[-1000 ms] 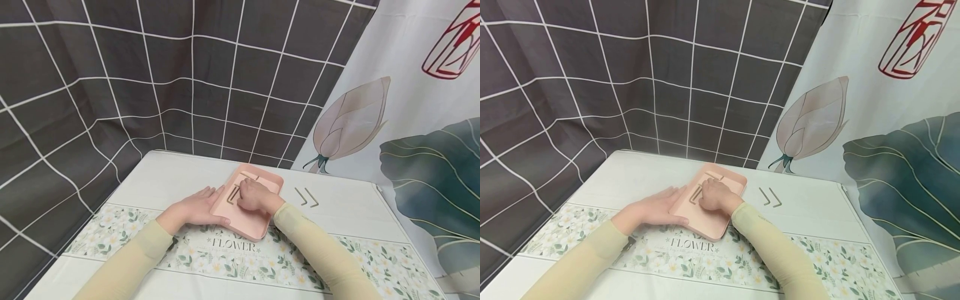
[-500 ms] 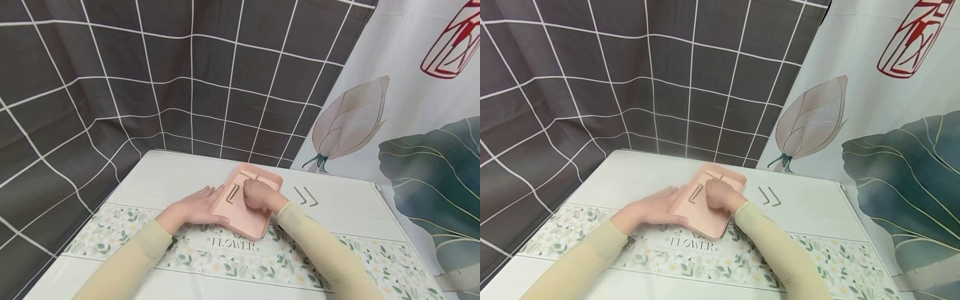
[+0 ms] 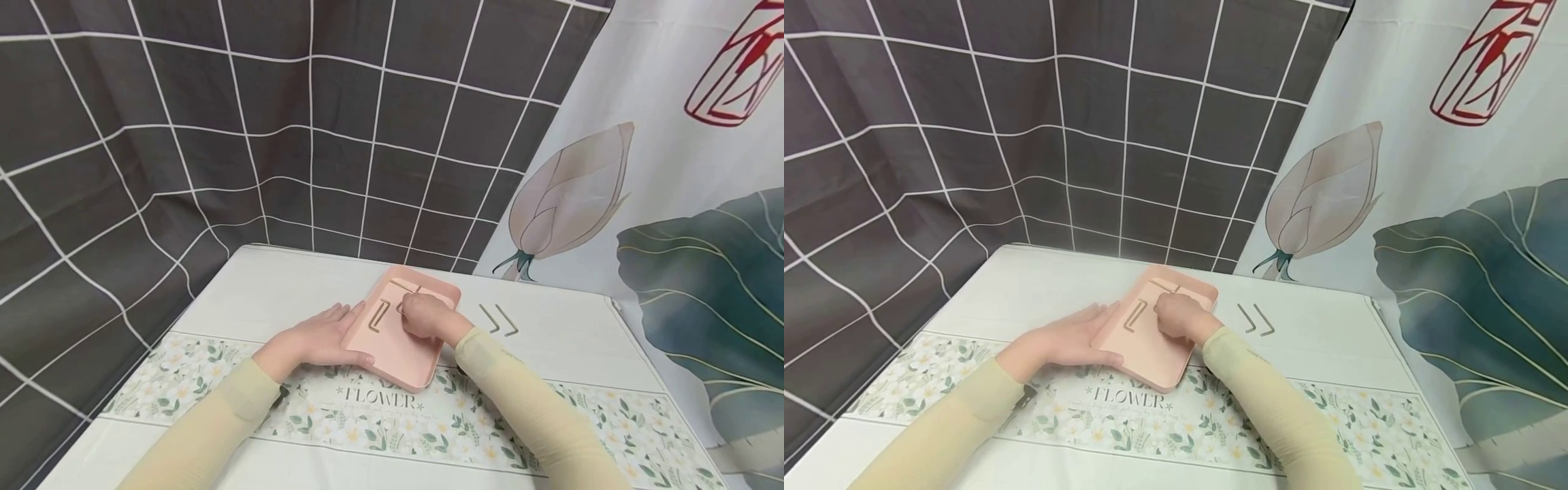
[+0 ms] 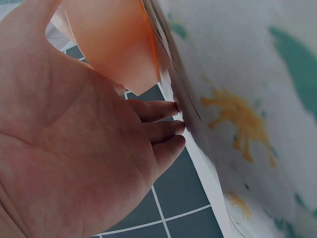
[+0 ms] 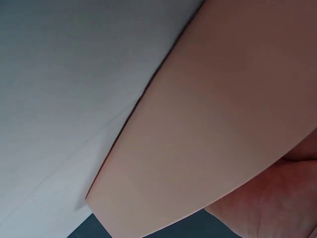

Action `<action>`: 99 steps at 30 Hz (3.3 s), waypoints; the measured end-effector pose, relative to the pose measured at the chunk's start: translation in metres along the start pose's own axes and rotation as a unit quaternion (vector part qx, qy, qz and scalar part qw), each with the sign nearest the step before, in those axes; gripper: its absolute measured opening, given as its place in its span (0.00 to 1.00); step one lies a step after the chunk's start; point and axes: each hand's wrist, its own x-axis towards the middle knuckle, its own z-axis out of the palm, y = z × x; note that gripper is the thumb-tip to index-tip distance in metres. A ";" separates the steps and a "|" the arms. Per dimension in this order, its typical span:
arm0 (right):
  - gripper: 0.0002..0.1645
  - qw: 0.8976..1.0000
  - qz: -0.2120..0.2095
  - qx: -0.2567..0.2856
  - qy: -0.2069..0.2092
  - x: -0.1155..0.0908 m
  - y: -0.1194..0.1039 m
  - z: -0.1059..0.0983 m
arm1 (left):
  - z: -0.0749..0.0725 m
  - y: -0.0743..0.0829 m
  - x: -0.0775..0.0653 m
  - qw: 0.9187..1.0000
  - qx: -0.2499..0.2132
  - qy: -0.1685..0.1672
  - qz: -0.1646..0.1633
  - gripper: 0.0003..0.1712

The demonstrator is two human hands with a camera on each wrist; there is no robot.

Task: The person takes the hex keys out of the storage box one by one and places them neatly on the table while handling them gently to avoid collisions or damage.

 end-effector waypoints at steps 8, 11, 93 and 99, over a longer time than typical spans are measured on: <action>0.09 1.000 -0.006 -0.025 0.003 0.004 0.004 0.004 | 0.000 0.000 0.000 1.000 0.004 0.001 -0.002 0.77; 0.09 1.000 -0.007 -0.024 0.006 0.004 0.004 0.005 | 0.000 0.001 0.000 1.000 0.004 0.001 -0.003 0.78; 0.09 0.987 0.041 0.063 0.142 -0.054 0.077 -0.019 | 0.000 0.001 -0.001 1.000 0.000 0.001 -0.008 0.79; 0.09 0.986 0.045 0.059 0.150 -0.062 0.090 -0.020 | 0.000 0.001 -0.001 1.000 -0.001 0.003 -0.007 0.78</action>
